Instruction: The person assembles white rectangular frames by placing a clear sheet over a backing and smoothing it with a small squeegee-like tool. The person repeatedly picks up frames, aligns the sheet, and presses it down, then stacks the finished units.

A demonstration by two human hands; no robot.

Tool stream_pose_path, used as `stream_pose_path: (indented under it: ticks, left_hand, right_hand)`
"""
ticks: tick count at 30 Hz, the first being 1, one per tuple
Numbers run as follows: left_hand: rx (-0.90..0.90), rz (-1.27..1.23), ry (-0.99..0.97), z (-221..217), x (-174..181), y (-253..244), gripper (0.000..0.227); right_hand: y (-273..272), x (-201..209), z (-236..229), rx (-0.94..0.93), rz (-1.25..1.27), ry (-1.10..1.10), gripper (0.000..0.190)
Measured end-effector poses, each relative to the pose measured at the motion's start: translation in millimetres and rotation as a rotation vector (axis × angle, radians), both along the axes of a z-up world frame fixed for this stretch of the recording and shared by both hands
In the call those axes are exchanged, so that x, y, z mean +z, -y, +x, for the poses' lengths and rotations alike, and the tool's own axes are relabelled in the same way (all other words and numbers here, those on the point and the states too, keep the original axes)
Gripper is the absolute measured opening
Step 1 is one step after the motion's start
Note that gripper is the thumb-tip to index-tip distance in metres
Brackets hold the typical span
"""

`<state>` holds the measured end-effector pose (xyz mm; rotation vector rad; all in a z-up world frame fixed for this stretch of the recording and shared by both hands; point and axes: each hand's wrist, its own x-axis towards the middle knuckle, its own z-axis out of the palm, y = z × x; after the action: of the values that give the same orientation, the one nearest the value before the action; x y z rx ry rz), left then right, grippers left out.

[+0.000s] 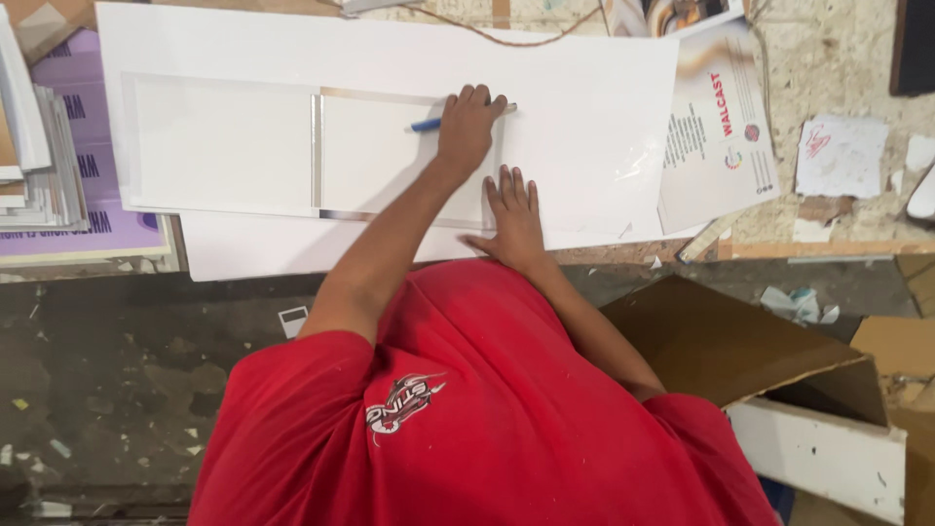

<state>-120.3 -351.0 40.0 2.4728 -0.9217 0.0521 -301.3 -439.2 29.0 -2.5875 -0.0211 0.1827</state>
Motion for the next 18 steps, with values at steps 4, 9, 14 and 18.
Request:
stream_pose_path:
  ticks: [4,9,14,18]
  left_hand:
    - [-0.104,-0.026,0.032,9,-12,-1,0.041]
    - [-0.179,-0.022,0.038,-7,-24,-9,0.036]
    - [-0.355,0.038,-0.097,-60,-14,-40,0.038]
    - [-0.444,0.020,-0.218,-103,3,-69,0.033]
  right_hand:
    - [13,-8,-10,-0.015,0.094,0.029,0.092]
    - [5,-16,-15,-0.298,0.381,0.163,0.098]
    - [-5,-2,-22,-0.481,0.545,0.191,0.129]
    - [-5,3,-17,-0.427,0.459,0.255,0.111]
